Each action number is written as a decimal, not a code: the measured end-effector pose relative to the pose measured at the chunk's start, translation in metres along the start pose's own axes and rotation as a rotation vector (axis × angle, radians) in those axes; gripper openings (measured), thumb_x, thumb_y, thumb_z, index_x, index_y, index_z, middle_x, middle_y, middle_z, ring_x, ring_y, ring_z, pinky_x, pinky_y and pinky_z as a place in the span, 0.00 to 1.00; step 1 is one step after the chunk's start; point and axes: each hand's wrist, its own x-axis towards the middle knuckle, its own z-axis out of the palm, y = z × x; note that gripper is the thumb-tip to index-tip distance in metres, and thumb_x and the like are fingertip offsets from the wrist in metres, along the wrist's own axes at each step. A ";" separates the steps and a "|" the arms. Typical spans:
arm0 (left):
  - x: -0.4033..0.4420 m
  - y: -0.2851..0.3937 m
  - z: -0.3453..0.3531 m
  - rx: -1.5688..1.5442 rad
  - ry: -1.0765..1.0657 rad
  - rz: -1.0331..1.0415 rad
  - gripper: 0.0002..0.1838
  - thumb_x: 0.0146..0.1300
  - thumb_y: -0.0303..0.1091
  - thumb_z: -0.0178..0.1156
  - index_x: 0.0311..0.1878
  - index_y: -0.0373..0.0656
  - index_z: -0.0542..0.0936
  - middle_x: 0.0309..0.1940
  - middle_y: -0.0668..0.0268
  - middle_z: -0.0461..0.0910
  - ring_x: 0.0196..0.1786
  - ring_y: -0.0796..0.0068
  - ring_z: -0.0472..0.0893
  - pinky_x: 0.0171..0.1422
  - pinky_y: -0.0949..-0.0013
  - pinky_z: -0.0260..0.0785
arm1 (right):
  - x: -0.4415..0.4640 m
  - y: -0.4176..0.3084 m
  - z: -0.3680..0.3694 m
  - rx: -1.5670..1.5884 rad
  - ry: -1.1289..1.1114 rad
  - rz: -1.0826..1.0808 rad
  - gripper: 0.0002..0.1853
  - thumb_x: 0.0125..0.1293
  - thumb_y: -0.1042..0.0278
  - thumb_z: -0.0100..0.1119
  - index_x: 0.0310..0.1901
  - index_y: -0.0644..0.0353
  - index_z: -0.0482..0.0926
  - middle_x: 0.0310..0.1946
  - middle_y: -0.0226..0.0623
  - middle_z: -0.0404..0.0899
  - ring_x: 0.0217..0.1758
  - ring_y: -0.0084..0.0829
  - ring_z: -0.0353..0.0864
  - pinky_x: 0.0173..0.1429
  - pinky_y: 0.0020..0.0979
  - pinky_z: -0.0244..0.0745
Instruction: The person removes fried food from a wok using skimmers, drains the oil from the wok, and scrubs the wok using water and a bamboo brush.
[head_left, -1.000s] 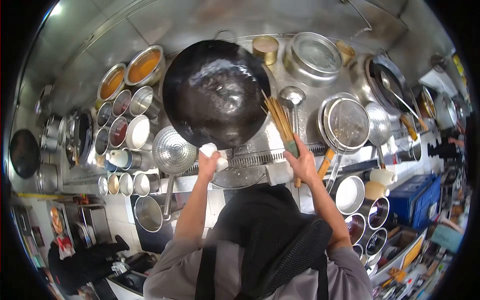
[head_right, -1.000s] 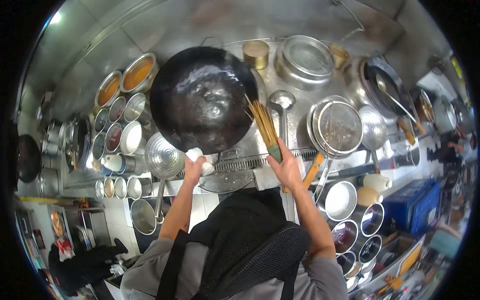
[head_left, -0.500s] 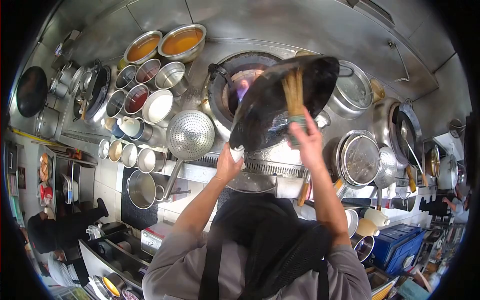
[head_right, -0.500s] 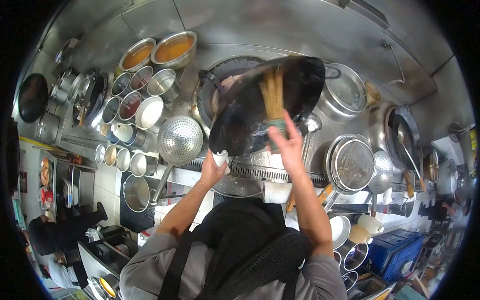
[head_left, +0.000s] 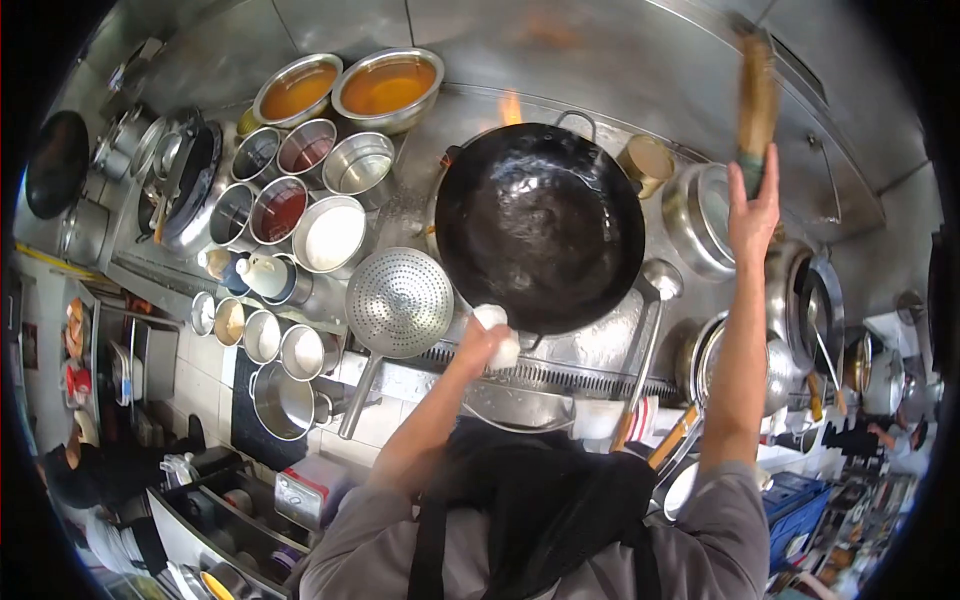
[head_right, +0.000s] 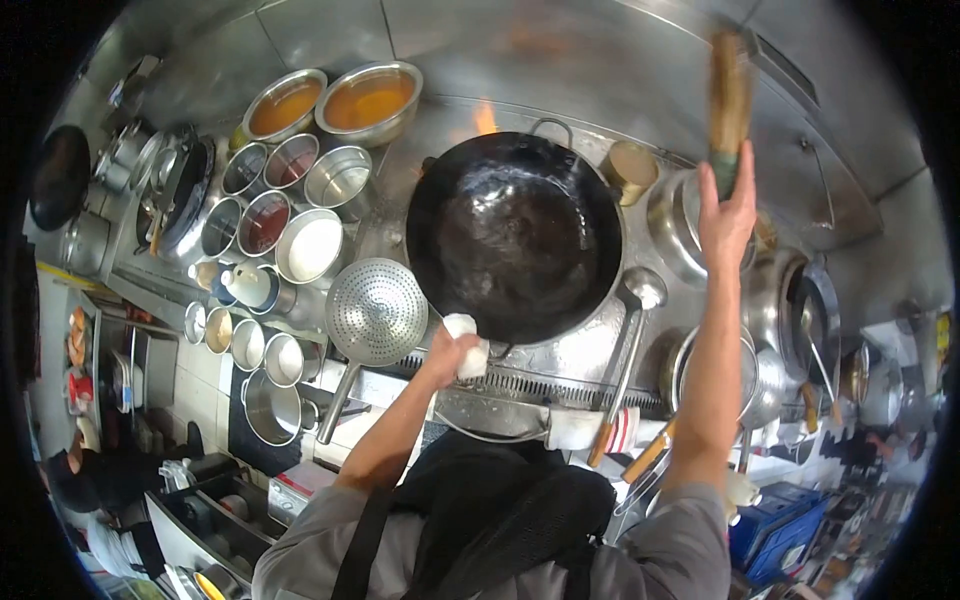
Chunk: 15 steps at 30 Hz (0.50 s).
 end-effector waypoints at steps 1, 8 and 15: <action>0.012 -0.018 -0.005 -0.031 -0.057 0.125 0.15 0.55 0.23 0.64 0.47 0.39 0.77 0.38 0.64 0.80 0.40 0.72 0.81 0.43 0.64 0.75 | 0.003 -0.016 0.022 0.062 0.121 0.023 0.37 0.67 0.60 0.68 0.72 0.68 0.65 0.69 0.57 0.70 0.72 0.50 0.71 0.74 0.40 0.65; 0.007 -0.005 0.003 -0.022 0.030 0.051 0.10 0.59 0.25 0.64 0.44 0.39 0.77 0.33 0.66 0.80 0.34 0.74 0.80 0.39 0.66 0.75 | -0.184 -0.064 0.230 0.260 -0.829 0.645 0.48 0.66 0.61 0.65 0.80 0.56 0.45 0.55 0.57 0.76 0.51 0.44 0.81 0.53 0.39 0.79; 0.017 -0.015 -0.010 -0.021 0.007 0.016 0.16 0.65 0.33 0.67 0.51 0.39 0.74 0.38 0.66 0.79 0.39 0.75 0.79 0.42 0.66 0.75 | -0.181 -0.047 0.196 0.058 -1.150 0.492 0.45 0.58 0.62 0.72 0.77 0.47 0.60 0.39 0.45 0.85 0.30 0.31 0.84 0.32 0.31 0.83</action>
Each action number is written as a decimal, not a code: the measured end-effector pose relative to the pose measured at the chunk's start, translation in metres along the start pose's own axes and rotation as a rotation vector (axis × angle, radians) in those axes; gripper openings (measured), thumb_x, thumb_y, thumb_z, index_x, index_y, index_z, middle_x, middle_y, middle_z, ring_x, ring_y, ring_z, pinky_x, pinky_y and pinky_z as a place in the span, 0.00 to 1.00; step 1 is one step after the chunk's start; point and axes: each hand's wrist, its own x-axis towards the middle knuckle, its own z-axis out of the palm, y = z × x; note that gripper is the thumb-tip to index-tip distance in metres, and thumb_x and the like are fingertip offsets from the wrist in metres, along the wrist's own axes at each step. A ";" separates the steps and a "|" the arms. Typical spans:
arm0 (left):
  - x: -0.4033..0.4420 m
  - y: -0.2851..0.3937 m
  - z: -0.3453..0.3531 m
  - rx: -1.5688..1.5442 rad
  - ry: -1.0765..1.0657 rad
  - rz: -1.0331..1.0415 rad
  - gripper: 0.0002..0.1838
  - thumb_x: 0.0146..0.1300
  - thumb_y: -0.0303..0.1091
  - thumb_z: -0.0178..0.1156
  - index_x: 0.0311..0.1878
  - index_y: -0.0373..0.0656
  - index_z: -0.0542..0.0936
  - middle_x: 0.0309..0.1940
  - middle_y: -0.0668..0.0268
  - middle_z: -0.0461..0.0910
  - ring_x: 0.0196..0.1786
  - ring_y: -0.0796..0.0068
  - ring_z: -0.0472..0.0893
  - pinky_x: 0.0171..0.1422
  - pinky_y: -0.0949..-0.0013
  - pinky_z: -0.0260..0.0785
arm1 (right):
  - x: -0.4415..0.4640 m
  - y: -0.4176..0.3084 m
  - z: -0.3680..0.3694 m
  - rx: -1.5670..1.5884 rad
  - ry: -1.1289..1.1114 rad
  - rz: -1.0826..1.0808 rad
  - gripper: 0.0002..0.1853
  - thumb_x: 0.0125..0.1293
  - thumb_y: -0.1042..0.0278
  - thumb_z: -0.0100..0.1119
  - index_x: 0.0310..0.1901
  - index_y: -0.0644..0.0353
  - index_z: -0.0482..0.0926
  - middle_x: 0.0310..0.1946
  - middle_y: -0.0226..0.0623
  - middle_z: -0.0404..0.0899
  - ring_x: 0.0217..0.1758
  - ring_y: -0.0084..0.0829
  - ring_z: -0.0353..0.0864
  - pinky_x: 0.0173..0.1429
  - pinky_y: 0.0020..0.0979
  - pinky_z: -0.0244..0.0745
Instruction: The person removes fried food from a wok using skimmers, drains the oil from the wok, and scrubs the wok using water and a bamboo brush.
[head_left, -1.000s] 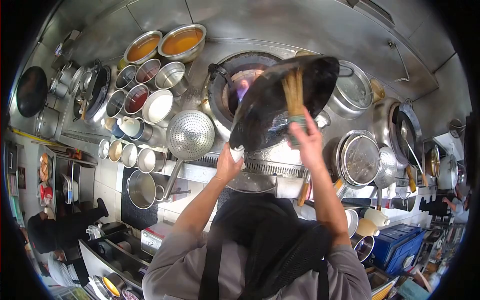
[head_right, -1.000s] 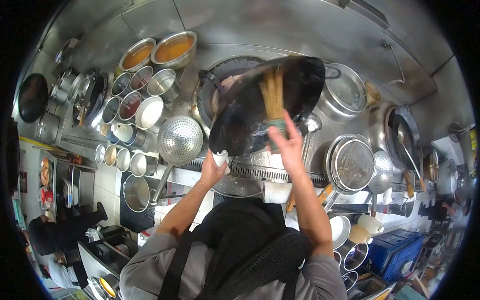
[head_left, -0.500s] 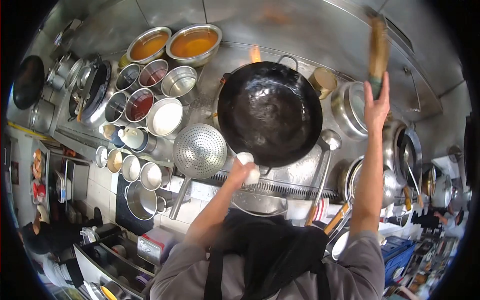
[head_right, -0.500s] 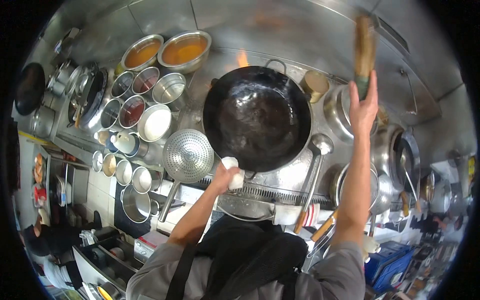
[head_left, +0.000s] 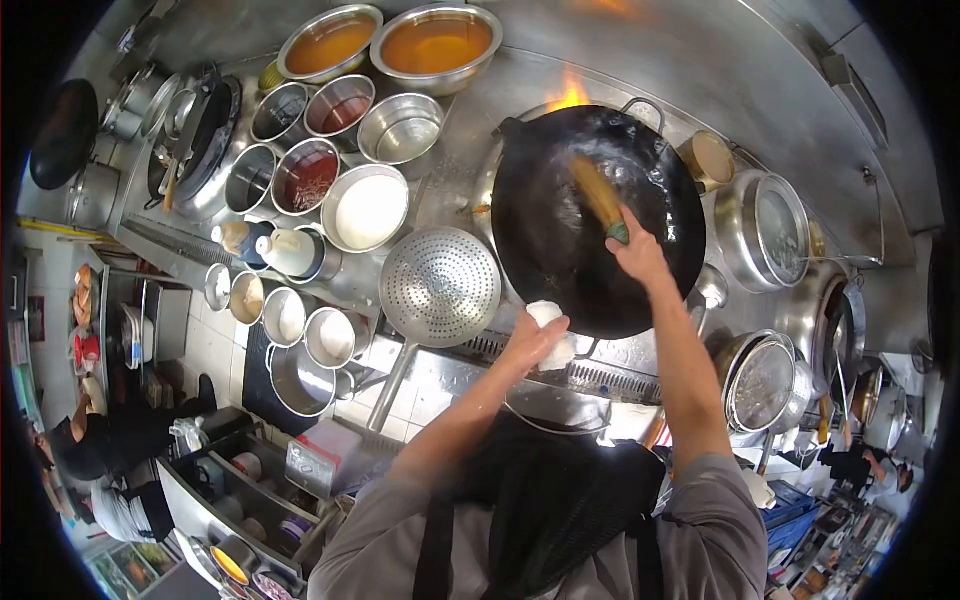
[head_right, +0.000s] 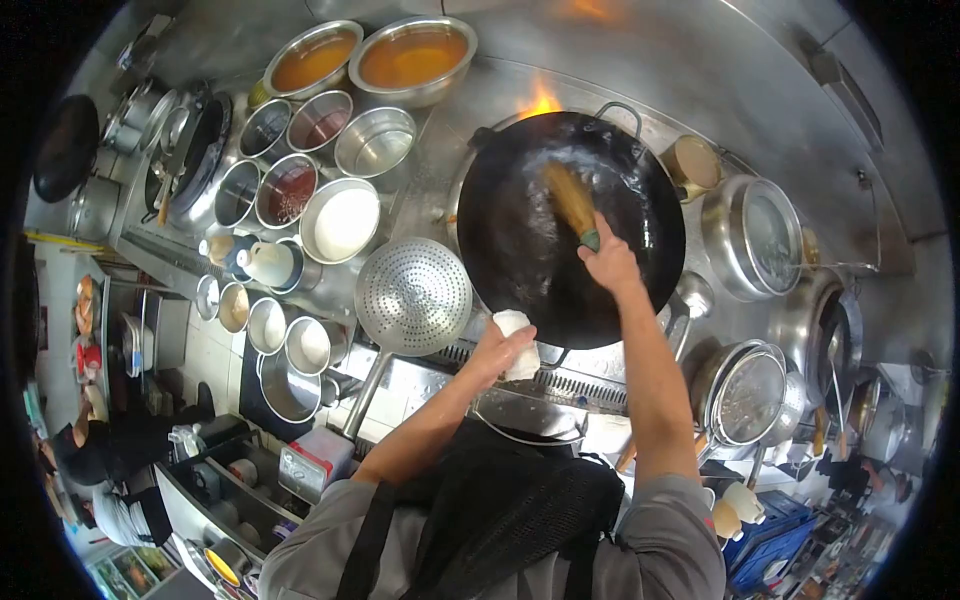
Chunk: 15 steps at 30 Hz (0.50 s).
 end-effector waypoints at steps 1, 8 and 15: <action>0.004 -0.003 0.003 -0.004 -0.003 -0.013 0.17 0.66 0.34 0.67 0.51 0.39 0.73 0.38 0.66 0.79 0.39 0.75 0.79 0.43 0.66 0.75 | 0.003 0.023 0.022 -0.080 0.252 -0.019 0.45 0.58 0.61 0.72 0.77 0.49 0.61 0.36 0.44 0.86 0.28 0.29 0.83 0.32 0.31 0.83; -0.024 0.018 -0.005 -0.115 -0.070 -0.107 0.20 0.72 0.43 0.63 0.56 0.39 0.71 0.43 0.64 0.80 0.44 0.75 0.80 0.47 0.66 0.76 | -0.058 0.029 -0.169 -0.315 -0.671 0.486 0.39 0.58 0.65 0.68 0.73 0.41 0.68 0.65 0.45 0.75 0.38 0.37 0.86 0.32 0.35 0.86; -0.026 -0.004 0.025 0.101 0.055 0.012 0.19 0.65 0.32 0.67 0.54 0.37 0.71 0.41 0.64 0.79 0.41 0.74 0.80 0.45 0.67 0.76 | 0.006 0.004 -0.095 0.005 1.481 -0.328 0.39 0.68 0.56 0.62 0.75 0.65 0.57 0.60 0.69 0.73 0.60 0.65 0.77 0.62 0.52 0.74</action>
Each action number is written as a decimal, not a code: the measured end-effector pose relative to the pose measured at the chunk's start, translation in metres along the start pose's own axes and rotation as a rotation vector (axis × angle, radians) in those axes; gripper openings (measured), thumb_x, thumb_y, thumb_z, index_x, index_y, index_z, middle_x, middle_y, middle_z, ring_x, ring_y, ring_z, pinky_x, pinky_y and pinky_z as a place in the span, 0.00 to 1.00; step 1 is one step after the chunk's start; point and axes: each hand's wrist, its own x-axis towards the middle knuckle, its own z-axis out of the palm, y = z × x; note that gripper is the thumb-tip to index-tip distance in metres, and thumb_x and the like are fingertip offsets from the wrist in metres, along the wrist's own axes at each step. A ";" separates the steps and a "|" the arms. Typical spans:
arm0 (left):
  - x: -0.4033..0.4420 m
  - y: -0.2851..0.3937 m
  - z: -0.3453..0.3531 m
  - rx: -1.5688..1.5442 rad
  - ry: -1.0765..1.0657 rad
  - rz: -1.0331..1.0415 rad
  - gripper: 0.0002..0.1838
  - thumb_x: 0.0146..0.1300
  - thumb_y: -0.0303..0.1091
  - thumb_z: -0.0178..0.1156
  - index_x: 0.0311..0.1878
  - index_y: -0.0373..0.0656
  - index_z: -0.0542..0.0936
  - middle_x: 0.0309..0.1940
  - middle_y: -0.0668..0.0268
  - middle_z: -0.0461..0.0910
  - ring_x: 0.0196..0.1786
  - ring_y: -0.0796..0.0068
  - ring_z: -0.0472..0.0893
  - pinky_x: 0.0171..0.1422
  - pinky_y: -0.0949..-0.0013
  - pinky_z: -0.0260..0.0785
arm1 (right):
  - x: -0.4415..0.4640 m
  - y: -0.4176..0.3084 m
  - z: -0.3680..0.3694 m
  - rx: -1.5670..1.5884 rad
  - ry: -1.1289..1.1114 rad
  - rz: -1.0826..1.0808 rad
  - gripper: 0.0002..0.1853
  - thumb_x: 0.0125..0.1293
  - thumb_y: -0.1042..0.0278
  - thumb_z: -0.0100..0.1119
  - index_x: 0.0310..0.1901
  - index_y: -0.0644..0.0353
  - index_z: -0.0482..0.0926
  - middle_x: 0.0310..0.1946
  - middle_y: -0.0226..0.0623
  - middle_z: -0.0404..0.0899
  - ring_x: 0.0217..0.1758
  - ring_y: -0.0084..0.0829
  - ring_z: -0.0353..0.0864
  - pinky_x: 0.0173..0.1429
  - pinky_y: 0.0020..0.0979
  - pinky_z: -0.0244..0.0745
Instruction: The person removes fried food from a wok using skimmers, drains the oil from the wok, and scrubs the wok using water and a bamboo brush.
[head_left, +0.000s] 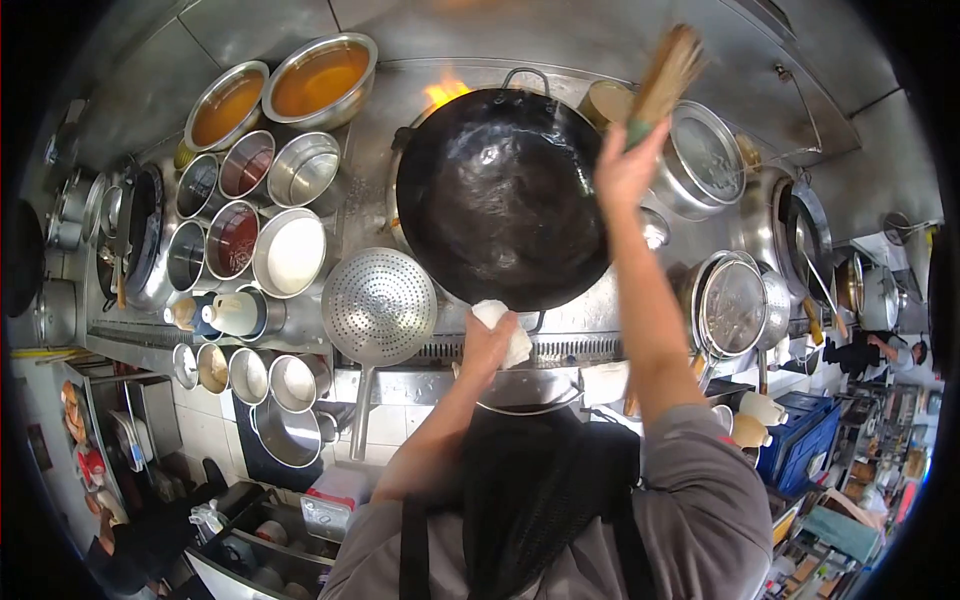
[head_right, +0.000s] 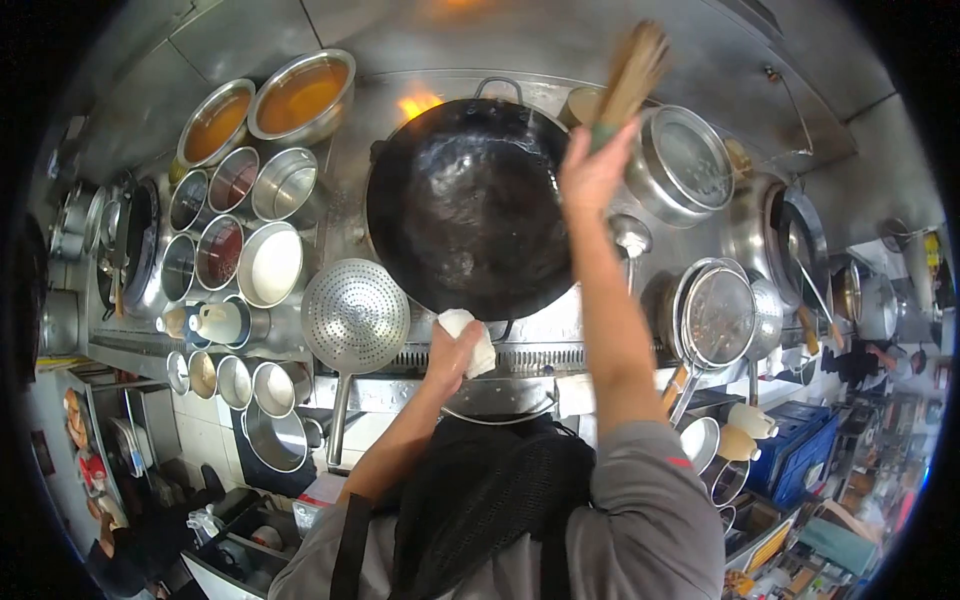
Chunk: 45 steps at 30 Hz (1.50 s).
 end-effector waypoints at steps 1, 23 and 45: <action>0.003 -0.004 0.001 0.026 0.009 0.009 0.18 0.65 0.32 0.67 0.52 0.37 0.72 0.40 0.64 0.79 0.40 0.74 0.80 0.44 0.67 0.76 | -0.037 -0.010 0.013 0.066 -0.201 0.268 0.39 0.69 0.58 0.60 0.74 0.67 0.56 0.62 0.70 0.71 0.62 0.65 0.75 0.64 0.54 0.72; -0.104 -0.020 -0.177 0.244 -0.028 -0.041 0.34 0.59 0.28 0.69 0.66 0.37 0.66 0.56 0.58 0.76 0.56 0.63 0.79 0.61 0.61 0.73 | -0.205 0.030 -0.313 -0.367 -1.290 0.644 0.37 0.67 0.47 0.59 0.68 0.67 0.64 0.54 0.69 0.77 0.58 0.62 0.79 0.64 0.53 0.72; -0.129 -0.108 -0.176 0.416 0.392 0.166 0.48 0.61 0.45 0.73 0.76 0.32 0.58 0.62 0.51 0.73 0.61 0.63 0.75 0.64 0.61 0.69 | -0.214 0.128 -0.319 -0.298 -0.900 0.504 0.35 0.74 0.66 0.48 0.77 0.65 0.45 0.32 0.65 0.82 0.38 0.61 0.84 0.44 0.56 0.79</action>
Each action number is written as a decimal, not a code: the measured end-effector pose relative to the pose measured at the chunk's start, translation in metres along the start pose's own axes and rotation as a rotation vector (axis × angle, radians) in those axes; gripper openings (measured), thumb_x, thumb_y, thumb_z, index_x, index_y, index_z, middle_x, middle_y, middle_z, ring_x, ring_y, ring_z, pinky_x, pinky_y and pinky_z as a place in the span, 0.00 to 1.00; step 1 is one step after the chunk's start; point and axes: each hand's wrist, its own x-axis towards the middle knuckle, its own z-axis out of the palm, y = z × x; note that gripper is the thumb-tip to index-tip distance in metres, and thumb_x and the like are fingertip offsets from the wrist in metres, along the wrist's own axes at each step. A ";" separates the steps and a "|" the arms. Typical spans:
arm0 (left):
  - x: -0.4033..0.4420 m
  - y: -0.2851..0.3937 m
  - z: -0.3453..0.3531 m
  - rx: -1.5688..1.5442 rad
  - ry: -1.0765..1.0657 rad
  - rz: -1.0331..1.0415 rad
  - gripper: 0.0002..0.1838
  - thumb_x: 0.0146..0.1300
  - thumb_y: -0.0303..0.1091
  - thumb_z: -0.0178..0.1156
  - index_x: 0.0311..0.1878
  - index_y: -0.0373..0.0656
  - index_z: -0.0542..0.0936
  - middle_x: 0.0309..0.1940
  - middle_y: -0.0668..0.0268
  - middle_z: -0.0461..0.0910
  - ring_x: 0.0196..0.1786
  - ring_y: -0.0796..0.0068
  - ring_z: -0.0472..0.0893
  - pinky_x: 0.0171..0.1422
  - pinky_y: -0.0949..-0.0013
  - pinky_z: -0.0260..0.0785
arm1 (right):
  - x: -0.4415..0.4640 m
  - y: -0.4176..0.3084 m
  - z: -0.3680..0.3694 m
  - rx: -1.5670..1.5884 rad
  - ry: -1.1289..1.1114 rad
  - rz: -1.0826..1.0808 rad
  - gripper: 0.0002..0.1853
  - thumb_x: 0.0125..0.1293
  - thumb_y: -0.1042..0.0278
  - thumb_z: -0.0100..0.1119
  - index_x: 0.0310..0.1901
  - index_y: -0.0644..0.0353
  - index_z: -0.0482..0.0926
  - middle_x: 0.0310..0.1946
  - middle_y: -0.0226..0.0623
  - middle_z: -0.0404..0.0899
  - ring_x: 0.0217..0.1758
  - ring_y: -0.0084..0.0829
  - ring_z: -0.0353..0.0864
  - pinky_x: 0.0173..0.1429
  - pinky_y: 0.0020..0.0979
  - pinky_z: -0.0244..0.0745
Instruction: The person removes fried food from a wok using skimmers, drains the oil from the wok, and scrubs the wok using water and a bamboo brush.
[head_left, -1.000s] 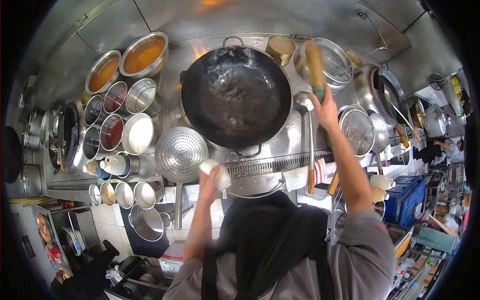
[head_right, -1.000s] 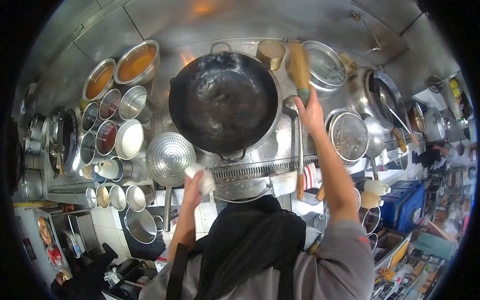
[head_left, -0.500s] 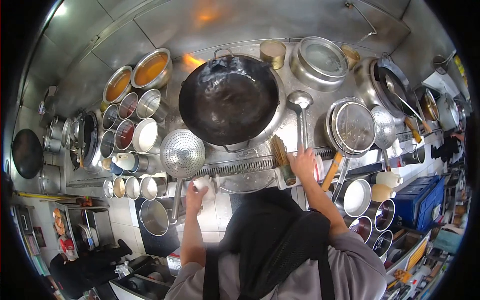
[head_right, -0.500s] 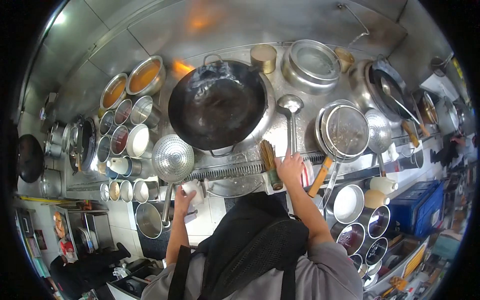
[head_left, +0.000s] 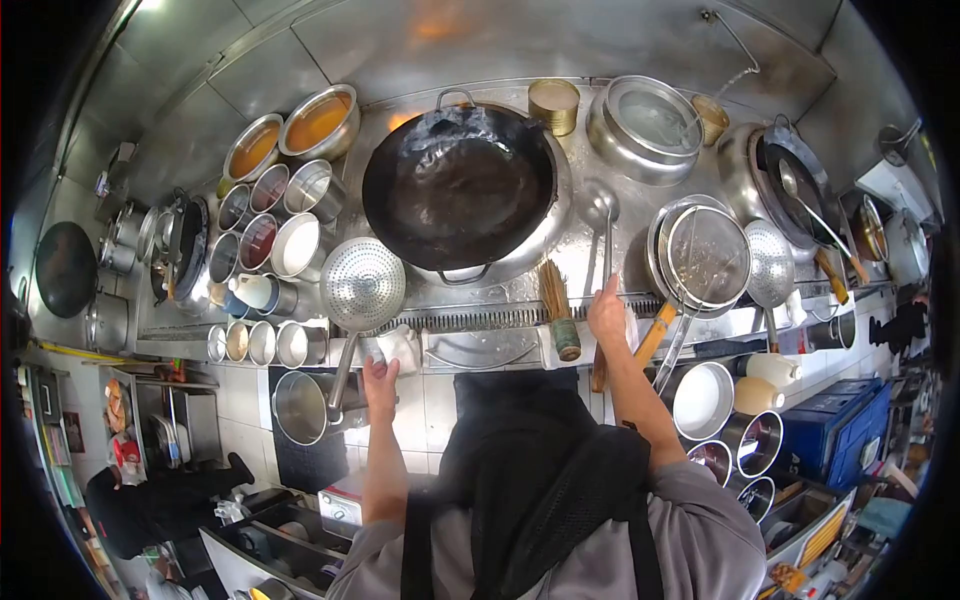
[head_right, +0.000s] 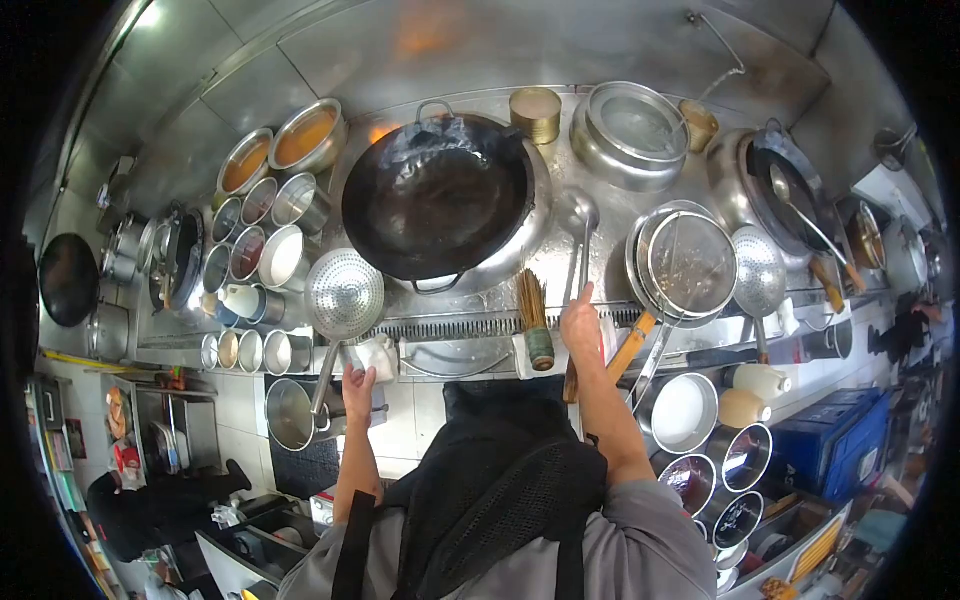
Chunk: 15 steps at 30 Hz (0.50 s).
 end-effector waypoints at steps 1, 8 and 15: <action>-0.001 -0.005 -0.004 -0.023 0.015 -0.008 0.47 0.62 0.45 0.73 0.76 0.32 0.58 0.62 0.52 0.73 0.61 0.63 0.75 0.64 0.61 0.69 | 0.000 -0.005 -0.003 -0.002 -0.010 -0.018 0.35 0.75 0.66 0.48 0.77 0.65 0.45 0.32 0.66 0.82 0.37 0.61 0.84 0.44 0.56 0.79; -0.013 -0.049 -0.042 -0.046 0.068 0.010 0.42 0.65 0.39 0.70 0.75 0.33 0.59 0.65 0.49 0.71 0.62 0.63 0.75 0.66 0.63 0.69 | 0.010 -0.008 0.016 -0.121 0.081 -0.107 0.28 0.74 0.66 0.49 0.71 0.71 0.61 0.41 0.72 0.81 0.41 0.62 0.85 0.46 0.55 0.80; -0.024 -0.129 -0.084 0.030 -0.009 -0.154 0.36 0.65 0.53 0.68 0.63 0.30 0.74 0.52 0.49 0.82 0.54 0.62 0.81 0.61 0.61 0.72 | 0.116 -0.227 -0.122 0.282 0.260 -0.530 0.31 0.71 0.63 0.59 0.73 0.63 0.63 0.42 0.52 0.82 0.40 0.47 0.83 0.41 0.42 0.77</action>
